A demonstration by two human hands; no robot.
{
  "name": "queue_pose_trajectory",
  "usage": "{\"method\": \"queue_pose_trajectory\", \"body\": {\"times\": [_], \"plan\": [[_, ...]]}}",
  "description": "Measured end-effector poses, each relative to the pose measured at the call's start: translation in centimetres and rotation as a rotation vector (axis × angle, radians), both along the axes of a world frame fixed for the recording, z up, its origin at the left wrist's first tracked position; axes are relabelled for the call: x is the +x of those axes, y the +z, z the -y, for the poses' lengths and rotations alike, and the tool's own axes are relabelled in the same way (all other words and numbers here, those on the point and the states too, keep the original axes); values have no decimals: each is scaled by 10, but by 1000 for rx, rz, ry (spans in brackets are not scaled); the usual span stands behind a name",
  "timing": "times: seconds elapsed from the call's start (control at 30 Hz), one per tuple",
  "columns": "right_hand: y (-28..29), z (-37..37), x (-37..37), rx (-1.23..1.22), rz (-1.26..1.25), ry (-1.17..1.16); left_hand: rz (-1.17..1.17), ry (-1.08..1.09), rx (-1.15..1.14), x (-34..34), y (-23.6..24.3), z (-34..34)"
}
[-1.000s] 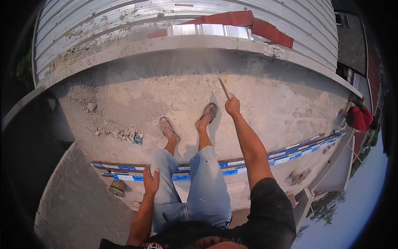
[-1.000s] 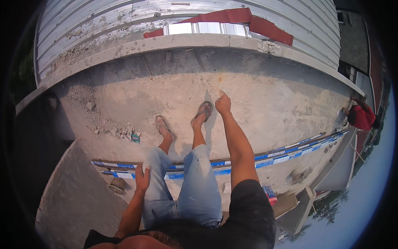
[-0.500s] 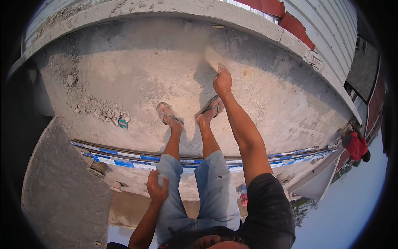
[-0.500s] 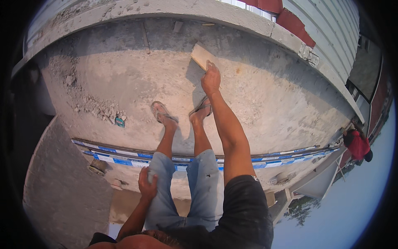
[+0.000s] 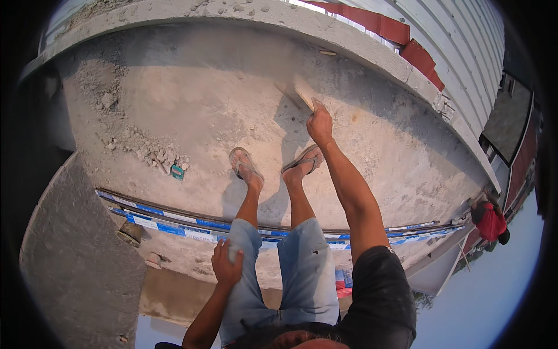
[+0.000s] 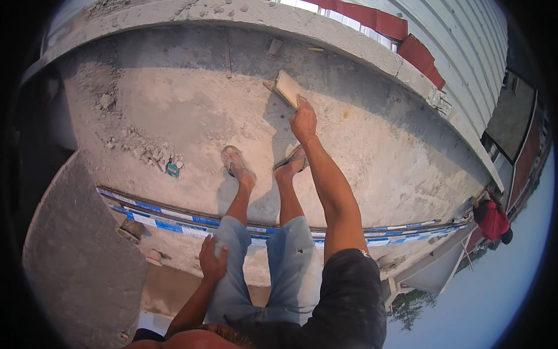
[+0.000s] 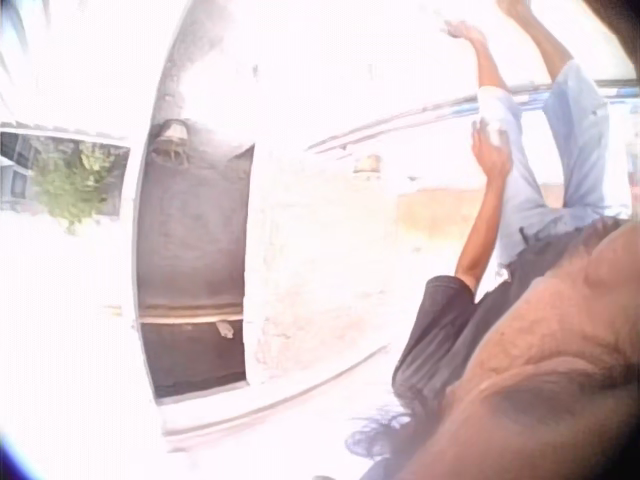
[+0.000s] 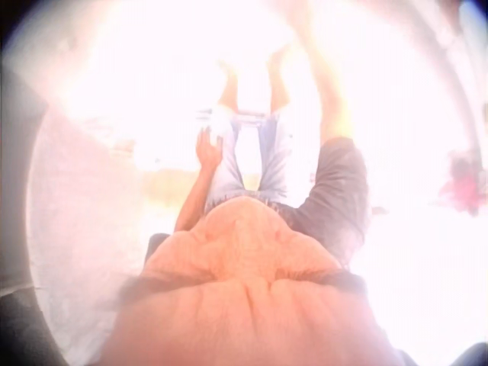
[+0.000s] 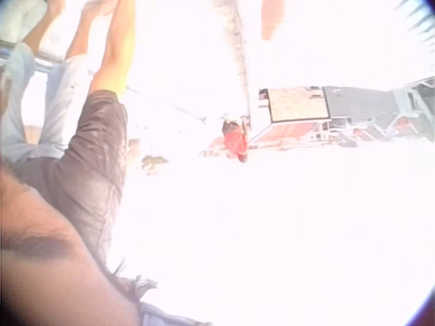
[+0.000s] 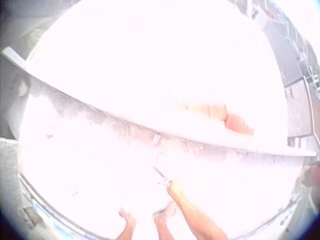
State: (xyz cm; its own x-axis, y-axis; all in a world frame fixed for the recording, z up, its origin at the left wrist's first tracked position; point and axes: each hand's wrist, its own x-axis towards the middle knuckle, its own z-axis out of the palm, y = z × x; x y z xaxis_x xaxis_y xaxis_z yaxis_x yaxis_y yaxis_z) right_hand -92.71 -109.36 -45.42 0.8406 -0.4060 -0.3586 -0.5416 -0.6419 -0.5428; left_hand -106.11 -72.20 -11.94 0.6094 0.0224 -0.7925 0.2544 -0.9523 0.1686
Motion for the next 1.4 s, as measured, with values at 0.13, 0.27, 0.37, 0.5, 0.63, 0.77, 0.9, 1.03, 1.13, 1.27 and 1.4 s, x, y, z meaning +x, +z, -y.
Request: {"method": "queue_pose_trajectory", "body": {"times": [0.13,0.27,0.37,0.5,0.63,0.77,0.9,1.03,1.13,1.27,1.4], "plan": [[0,35,53,-139,59,-10,0,29,-21,4,0,-3],[-22,26,68,-130,19,155,3,43,-28,8,0,-7],[-16,-14,60,-12,27,260,0,55,-21,7,1,-9],[1,-19,101,-53,146,152,7,81,-31,7,0,-15],[-9,-41,121,-87,80,225,0,101,-57,10,-1,-19],[-1,-118,73,89,30,358,-2,131,-44,8,0,-25],[0,-107,132,-37,214,246,-14,165,-38,13,0,-33],[-14,-126,180,-175,165,246,28,172,-56,11,-2,-37],[-34,-196,143,-176,112,386,16,203,-89,19,-3,-31],[11,-271,77,152,-52,543,68,192,-108,10,0,-38],[39,-210,32,67,110,230,101,195,-101,-2,0,-45]]}}
